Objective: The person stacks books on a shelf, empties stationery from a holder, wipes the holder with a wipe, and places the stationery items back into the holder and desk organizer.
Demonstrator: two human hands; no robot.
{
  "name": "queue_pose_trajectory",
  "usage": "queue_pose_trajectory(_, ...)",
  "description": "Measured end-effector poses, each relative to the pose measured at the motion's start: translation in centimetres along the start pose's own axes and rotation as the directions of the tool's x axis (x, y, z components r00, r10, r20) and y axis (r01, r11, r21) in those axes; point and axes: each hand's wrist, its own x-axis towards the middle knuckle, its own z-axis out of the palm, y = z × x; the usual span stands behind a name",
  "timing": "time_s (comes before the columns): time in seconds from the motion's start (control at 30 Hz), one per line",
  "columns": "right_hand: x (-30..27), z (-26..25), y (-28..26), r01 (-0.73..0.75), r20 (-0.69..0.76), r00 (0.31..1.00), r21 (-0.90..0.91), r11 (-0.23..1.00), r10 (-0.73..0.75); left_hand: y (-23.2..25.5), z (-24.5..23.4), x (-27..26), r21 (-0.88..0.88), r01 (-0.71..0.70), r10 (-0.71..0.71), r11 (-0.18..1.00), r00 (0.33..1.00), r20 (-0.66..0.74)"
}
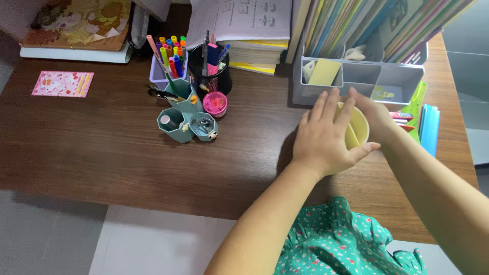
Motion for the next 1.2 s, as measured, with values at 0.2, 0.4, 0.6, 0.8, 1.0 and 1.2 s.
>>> queue_pose_trajectory(0.2,-1.5,-3.8,3.3,0.283,0.199,0.949,-0.191,0.940,-0.245,0.5,0.0,0.7,-0.038,0.012,-0.009,0.999,0.997,0.078)
queue_pose_trajectory(0.4,-6.5,0.9,0.8,0.227,0.052,0.971,0.111,0.967,-0.234,1.0,-0.2,0.8,-0.055,0.043,-0.040,0.998,0.998,0.054)
queue_pose_trajectory(0.6,-4.9,1.9,-2.1,0.245,0.004,0.967,-0.283,0.927,-0.255,1.4,0.3,0.7,-0.067,0.060,-0.061,0.996,0.998,-0.010)
queue_pose_trajectory(0.8,-3.1,-1.1,2.3,0.489,0.423,0.836,-0.864,0.123,-0.349,1.5,0.0,0.6,-0.065,0.054,-0.057,0.996,0.997,-0.049)
queue_pose_trajectory(1.0,-6.9,0.0,6.2,0.248,0.024,0.965,0.225,0.942,-0.260,1.5,0.8,0.4,-0.028,0.049,-0.051,0.998,0.996,-0.076)
queue_pose_trajectory(1.2,-9.1,1.5,4.2,0.373,-0.173,0.912,-0.023,0.927,-0.371,2.6,1.5,0.6,0.008,0.165,-0.163,0.986,0.981,-0.107)
